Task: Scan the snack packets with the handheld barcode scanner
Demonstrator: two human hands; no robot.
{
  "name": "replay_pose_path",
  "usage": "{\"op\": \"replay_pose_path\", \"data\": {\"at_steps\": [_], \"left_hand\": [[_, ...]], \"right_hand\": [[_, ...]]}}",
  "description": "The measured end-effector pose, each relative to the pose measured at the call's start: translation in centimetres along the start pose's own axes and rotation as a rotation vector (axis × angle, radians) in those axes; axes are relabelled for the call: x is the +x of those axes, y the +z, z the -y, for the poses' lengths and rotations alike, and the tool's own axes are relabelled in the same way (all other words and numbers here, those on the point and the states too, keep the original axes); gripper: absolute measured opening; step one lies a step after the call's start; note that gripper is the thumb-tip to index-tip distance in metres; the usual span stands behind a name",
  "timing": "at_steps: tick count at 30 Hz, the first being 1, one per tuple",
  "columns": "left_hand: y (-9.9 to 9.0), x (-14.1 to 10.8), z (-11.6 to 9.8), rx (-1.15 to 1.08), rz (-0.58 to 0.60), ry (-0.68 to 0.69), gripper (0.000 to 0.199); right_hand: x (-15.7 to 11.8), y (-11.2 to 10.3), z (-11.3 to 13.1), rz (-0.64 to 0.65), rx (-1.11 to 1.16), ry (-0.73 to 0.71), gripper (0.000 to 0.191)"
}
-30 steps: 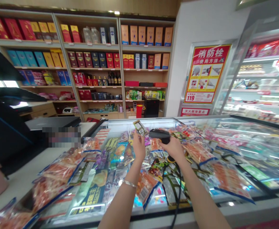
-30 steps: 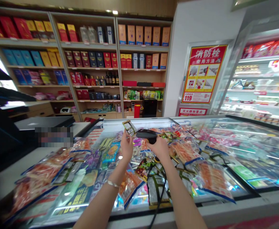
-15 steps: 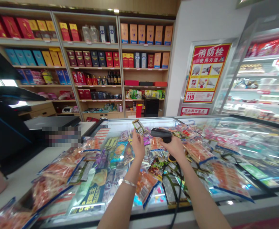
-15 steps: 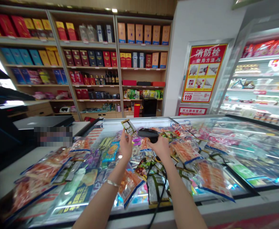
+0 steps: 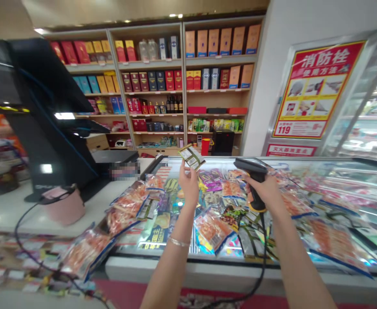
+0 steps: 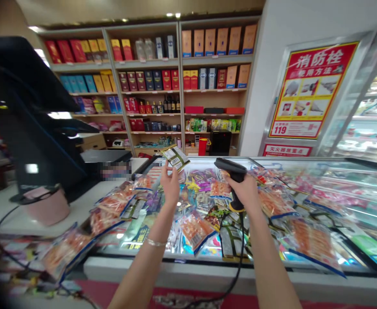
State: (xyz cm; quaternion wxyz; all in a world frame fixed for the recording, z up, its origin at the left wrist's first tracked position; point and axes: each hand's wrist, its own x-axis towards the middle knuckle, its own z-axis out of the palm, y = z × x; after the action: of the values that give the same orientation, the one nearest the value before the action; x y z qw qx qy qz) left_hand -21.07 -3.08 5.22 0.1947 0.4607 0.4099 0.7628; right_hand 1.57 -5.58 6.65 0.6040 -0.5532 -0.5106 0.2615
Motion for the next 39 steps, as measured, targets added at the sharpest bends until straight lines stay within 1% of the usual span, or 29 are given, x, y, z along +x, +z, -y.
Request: {"op": "replay_pose_path", "data": {"at_steps": [1, 3, 5, 7, 10, 12, 14, 16, 17, 19, 21, 23, 26, 29, 32, 34, 36, 39], "left_hand": [[-1.8, 0.0, -0.6, 0.018, -0.016, -0.01, 0.027], [-6.0, -0.5, -1.4, 0.095, -0.038, -0.031, 0.014], [-10.9, -1.7, -1.6, 0.176, -0.044, -0.059, 0.014], [-15.9, -3.5, -1.6, 0.252, -0.052, -0.095, 0.016], [-22.9, -6.6, -2.0, 0.447, -0.063, -0.1, 0.019], [-26.7, -8.4, -2.6, 0.596, -0.103, -0.066, 0.027], [-29.6, -9.6, -3.1, 0.734, -0.184, -0.037, 0.038], [-31.5, -10.1, -3.0, 0.859, -0.264, -0.012, 0.043], [-32.2, -10.0, -2.6, 0.919, -0.292, 0.002, 0.043], [-33.0, -9.5, -1.5, 1.023, -0.318, 0.025, 0.036], [-33.1, -8.5, 0.0, 1.092, -0.318, 0.038, 0.031], [-32.7, -7.2, 1.3, 1.11, -0.285, 0.058, 0.028], [-31.8, -5.3, 2.6, 1.067, -0.178, 0.097, 0.023], [-30.8, -3.5, 3.6, 0.989, -0.055, 0.158, 0.017], [-29.8, -2.2, 4.7, 0.914, 0.031, 0.215, 0.017], [-29.4, -1.7, 5.3, 0.868, 0.043, 0.219, 0.019], [-29.1, -1.4, 5.6, 0.837, 0.029, 0.231, 0.017], [-29.0, -1.5, 5.7, 0.818, -0.037, 0.253, 0.008]], "right_hand": [[-0.7, 0.3, 0.9, 0.038, 0.047, -0.01, 0.034], [-2.4, 1.6, 2.9, 0.119, 0.148, -0.025, 0.037], [-4.5, 3.5, 4.5, 0.201, 0.26, 0.001, 0.039], [-6.8, 6.0, 5.3, 0.265, 0.352, 0.068, 0.039], [-10.6, 10.3, 4.9, 0.327, 0.436, 0.188, 0.038], [-12.9, 13.0, 4.1, 0.362, 0.477, 0.258, 0.036], [-14.8, 15.3, 3.1, 0.405, 0.505, 0.319, 0.033], [-16.1, 17.0, 2.4, 0.446, 0.526, 0.354, 0.032], [-16.5, 17.7, 2.1, 0.463, 0.538, 0.359, 0.032], [-16.8, 18.9, 1.6, 0.487, 0.569, 0.364, 0.031], [-16.6, 19.8, 1.0, 0.507, 0.592, 0.387, 0.03], [-16.3, 20.4, 0.3, 0.504, 0.6, 0.424, 0.03], [-15.8, 20.9, -1.0, 0.454, 0.625, 0.499, 0.03], [-15.4, 21.2, -2.1, 0.37, 0.661, 0.585, 0.031], [-15.4, 21.5, -2.6, 0.309, 0.633, 0.597, 0.029], [-15.4, 21.8, -2.8, 0.312, 0.582, 0.566, 0.028], [-15.4, 22.2, -3.0, 0.319, 0.539, 0.54, 0.028], [-15.3, 22.7, -3.4, 0.312, 0.5, 0.527, 0.028]]}}
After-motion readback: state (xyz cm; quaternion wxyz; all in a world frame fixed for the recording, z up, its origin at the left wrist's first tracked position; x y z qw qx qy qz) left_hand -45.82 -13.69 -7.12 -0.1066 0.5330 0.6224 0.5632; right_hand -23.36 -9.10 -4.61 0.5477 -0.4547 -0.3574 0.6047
